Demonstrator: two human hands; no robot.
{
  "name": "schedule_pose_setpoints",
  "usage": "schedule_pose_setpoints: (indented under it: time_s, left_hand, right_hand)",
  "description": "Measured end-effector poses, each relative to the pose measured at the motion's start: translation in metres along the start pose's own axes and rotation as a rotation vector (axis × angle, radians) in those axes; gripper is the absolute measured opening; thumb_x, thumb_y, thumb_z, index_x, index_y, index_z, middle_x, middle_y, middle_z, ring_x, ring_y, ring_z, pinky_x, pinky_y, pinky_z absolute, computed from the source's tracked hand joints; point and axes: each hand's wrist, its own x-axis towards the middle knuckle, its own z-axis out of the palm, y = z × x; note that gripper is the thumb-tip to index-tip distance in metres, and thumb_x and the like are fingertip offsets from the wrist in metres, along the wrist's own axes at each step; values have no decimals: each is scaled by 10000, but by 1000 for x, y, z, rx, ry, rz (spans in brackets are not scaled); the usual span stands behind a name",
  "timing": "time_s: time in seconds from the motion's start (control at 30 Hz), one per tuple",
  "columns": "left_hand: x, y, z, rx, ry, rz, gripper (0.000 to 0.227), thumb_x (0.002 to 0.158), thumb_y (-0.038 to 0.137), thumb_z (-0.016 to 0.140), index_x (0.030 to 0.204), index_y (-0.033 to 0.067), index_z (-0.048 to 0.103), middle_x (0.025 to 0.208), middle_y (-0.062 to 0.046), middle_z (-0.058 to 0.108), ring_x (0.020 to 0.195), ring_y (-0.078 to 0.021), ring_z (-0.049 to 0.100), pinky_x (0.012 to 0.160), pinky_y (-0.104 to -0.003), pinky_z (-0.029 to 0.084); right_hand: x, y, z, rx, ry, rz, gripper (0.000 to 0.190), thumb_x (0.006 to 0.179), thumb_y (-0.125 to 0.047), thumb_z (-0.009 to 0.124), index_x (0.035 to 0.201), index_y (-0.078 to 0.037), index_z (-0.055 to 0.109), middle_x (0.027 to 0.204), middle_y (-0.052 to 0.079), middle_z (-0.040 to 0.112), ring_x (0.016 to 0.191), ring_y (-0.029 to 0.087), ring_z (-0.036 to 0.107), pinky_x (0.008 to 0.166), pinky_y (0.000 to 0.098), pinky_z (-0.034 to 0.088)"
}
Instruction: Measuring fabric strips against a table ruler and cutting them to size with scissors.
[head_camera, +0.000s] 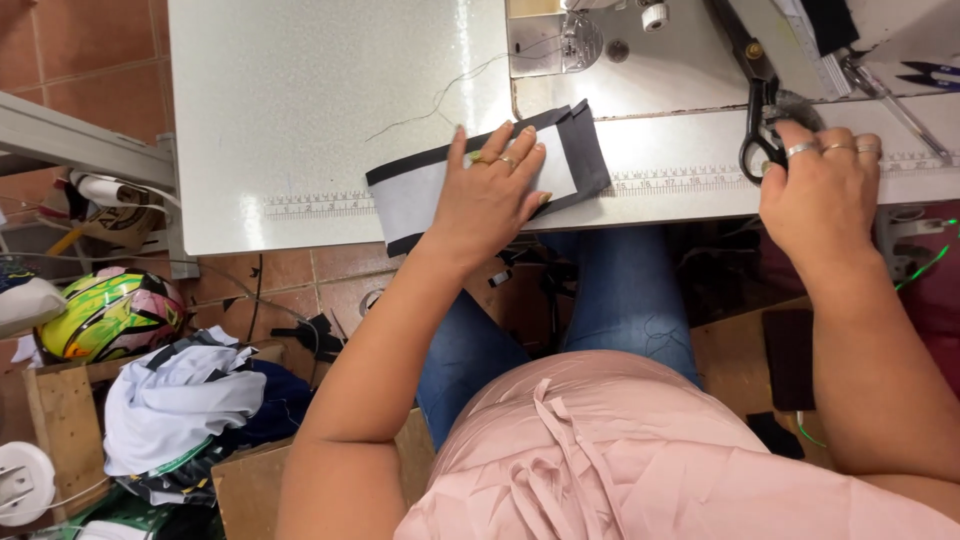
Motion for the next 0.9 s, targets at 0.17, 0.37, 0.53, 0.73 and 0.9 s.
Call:
schedule_pose_setpoints:
  time_s: [0.17, 0.37, 0.53, 0.73, 0.9]
  left_hand:
    - [-8, -2, -9, -192, -150, -57, 718, 892, 624, 410, 1414, 132, 370, 1518, -21, 280, 1409, -223, 197, 1041, -668, 130]
    - [-2, 3, -1, -234, -101, -48, 599, 952, 469, 436, 1424, 103, 386, 1522, -67, 309, 1409, -280, 229, 1029, -692, 115]
    - [-2, 2, -6, -200, -178, -66, 620, 971, 474, 349, 1464, 104, 281, 1555, -57, 182, 1433, -284, 106, 1047, -677, 86]
    - [-4, 1, 4, -181, -163, -113, 579, 986, 458, 310, 1434, 94, 355, 1545, -99, 183, 1422, -321, 98, 1033, -686, 109]
    - [-5, 4, 5, -156, -80, -116, 523, 962, 396, 507, 1401, 129, 406, 1548, -110, 98, 1418, -367, 41, 1047, -691, 173]
  right_hand:
    - [37, -14, -29, 157, -211, 110, 505, 718, -48, 533, 1214, -24, 620, 999, 268, 633, 891, 467, 577, 767, 521, 447]
    - [43, -4, -71, 135, -476, 151, 585, 681, -130, 521, 1265, -97, 515, 904, 197, 674, 835, 428, 637, 723, 491, 367]
    - [14, 10, -146, 561, -721, 453, 587, 747, -195, 593, 1322, -286, 518, 1066, 27, 596, 818, 225, 592, 739, 377, 418]
    - [-79, -9, -101, 1532, -899, 523, 1123, 465, 270, 567, 1451, -222, 351, 847, 117, 534, 747, 176, 558, 607, 279, 473]
    - [-95, -19, -102, 1520, -1297, 376, 1017, 482, -629, 686, 1319, -104, 441, 758, 101, 592, 582, 179, 625, 546, 310, 597]
